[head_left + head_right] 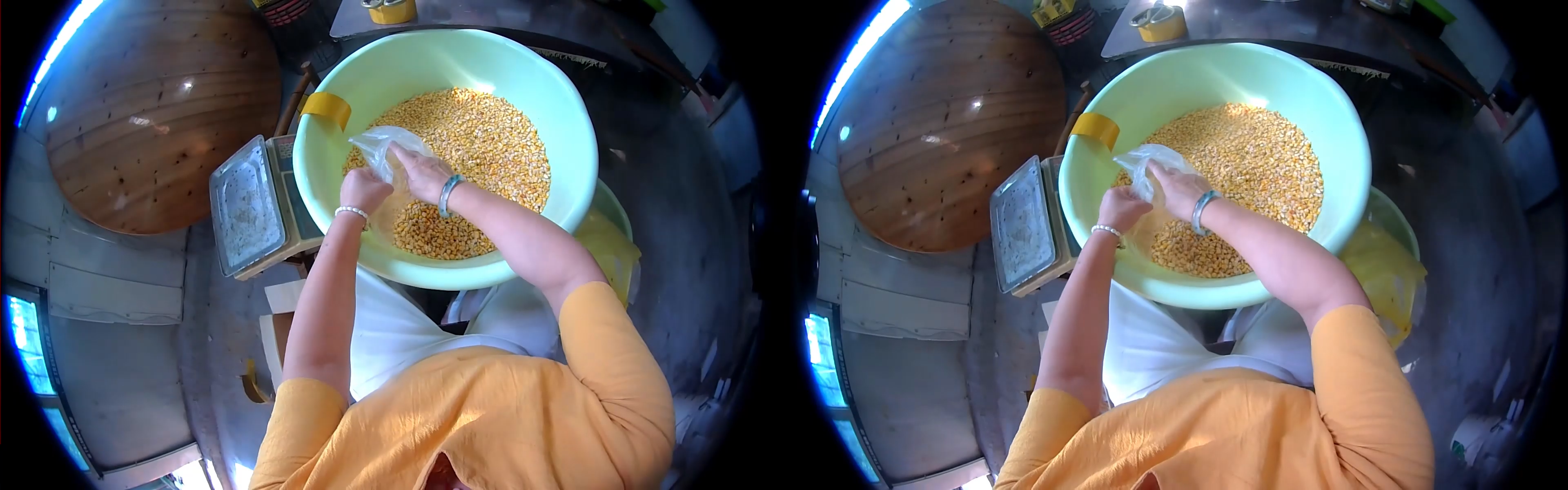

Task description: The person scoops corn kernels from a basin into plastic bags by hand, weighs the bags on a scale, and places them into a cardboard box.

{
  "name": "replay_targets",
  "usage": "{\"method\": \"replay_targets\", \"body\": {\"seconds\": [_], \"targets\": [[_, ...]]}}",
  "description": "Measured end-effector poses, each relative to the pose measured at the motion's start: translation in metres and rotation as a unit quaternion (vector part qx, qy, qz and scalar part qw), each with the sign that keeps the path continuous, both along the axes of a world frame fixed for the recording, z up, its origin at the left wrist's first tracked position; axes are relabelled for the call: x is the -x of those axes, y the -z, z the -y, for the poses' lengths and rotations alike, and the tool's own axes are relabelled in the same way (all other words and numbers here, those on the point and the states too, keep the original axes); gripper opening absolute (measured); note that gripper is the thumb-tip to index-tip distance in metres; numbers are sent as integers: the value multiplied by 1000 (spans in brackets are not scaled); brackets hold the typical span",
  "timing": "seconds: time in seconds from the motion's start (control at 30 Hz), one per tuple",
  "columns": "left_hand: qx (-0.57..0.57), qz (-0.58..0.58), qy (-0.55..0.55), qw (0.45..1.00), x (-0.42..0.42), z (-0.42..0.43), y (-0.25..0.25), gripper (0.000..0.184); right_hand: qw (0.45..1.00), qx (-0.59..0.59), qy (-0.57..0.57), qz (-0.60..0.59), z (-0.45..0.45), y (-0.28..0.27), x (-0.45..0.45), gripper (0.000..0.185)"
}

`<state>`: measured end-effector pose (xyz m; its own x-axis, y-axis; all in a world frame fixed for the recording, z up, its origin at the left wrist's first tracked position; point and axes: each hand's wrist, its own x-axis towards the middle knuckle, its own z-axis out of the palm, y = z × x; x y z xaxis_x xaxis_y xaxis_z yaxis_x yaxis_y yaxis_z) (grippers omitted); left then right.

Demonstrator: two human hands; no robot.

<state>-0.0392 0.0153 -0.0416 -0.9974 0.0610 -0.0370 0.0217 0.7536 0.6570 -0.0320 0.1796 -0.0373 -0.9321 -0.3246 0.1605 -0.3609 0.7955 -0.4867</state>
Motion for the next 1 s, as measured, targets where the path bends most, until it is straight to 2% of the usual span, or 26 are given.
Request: {"method": "replay_targets", "body": {"seconds": [0.1, 0.2, 0.3, 0.37, 0.4, 0.43, 0.5, 0.53, 0.57, 0.63, 0.7, 0.8, 0.83, 0.9, 0.93, 1.0], "targets": [[-7, -64, 4, 998, 1, 1, 3, 14, 993, -57, -10, 105, 0, -20, -2, 39], [-137, -74, 27, 987, -3, -3, 2, 6, 975, 8, -17, 223, 2, -9, 5, 21], [-270, 104, -20, 957, -2, -6, -6, 11, 970, 210, -10, 119, 6, 1, 1, 16], [-246, 126, 11, 961, 0, -5, -5, 7, 990, 119, -70, -7, 7, 31, 17, 14], [-235, 136, 27, 962, 0, -5, -6, 6, 990, 70, -100, -69, 8, 26, 18, 14], [-248, 146, 23, 957, 0, -3, -8, 7, 990, -73, -118, -28, 4, 20, 19, 21], [-274, 165, 15, 947, -1, -1, -13, 11, 985, -129, -47, 102, -7, 1, 10, 28], [-223, 120, 10, 967, -4, -3, -14, 13, 974, -157, -11, 165, -13, -4, 6, 32], [-171, 74, 5, 982, -9, -4, -15, 14, 951, -245, -37, 185, -21, -2, 12, 42], [-28, 0, 4, 1000, -14, -5, -19, 15, 950, -248, -46, 186, -36, -12, 16, 43], [151, -54, 10, 987, -17, -1, -25, 16, 944, -261, -54, 193, -43, -23, 15, 48], [239, -112, -30, 964, -15, -1, -33, 32, 957, -213, -90, 174, -40, -22, 9, 49], [261, -234, 12, 936, -24, -9, -46, 23, 951, -223, -109, 184, -38, -20, 12, 48], [131, -291, 91, 943, -36, -30, -65, 17, 937, -240, -148, 206, -32, -10, 23, 49], [64, -316, 129, 938, -39, -39, -67, 14, 943, -215, -172, 185, -33, 5, 31, 43], [99, -138, 218, 961, -38, -49, -58, 11, 951, -165, -221, 141, -37, 37, 43, 31]]}}
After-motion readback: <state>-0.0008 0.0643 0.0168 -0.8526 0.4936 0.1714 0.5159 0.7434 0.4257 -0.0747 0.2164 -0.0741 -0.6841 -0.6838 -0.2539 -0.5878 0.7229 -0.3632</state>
